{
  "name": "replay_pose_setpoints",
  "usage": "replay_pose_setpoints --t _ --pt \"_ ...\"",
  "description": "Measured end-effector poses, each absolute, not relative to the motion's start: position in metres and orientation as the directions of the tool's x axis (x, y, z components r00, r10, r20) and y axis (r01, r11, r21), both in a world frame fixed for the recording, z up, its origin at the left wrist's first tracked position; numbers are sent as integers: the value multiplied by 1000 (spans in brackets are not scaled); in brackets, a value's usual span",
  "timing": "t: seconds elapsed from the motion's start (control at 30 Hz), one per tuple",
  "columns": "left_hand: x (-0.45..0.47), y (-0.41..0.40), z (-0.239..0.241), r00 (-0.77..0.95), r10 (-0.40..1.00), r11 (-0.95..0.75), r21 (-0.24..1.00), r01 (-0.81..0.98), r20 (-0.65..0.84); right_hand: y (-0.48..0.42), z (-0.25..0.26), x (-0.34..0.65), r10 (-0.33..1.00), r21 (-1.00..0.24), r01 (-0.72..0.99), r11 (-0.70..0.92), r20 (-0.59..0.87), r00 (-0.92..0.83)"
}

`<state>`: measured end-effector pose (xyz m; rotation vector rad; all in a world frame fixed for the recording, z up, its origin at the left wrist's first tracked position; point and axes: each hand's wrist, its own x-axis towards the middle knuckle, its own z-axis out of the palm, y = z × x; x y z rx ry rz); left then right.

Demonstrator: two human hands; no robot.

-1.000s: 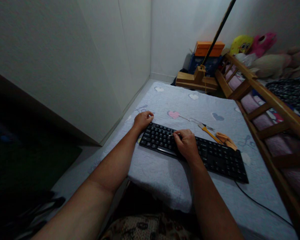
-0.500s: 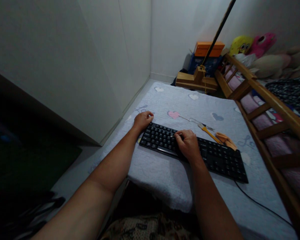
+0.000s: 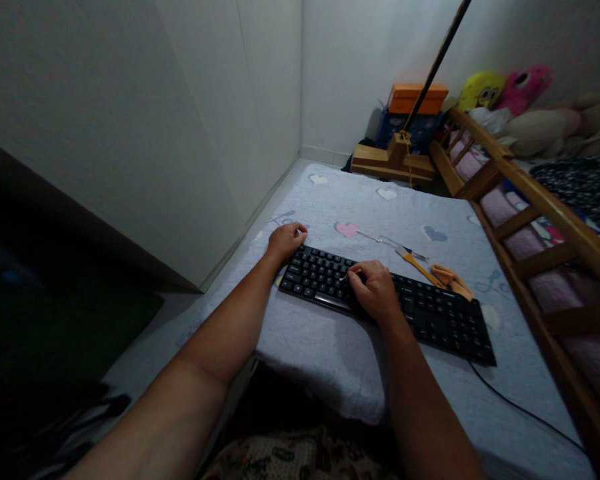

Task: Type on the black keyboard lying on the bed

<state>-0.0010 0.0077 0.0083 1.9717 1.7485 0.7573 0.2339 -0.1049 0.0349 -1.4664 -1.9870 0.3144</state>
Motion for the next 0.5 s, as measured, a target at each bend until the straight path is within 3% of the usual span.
replay_pose_setpoints --t 0.5 --pt "0 7 10 59 991 -120 609 784 121 -103 33 235 931 -546 781 304 345 -121"
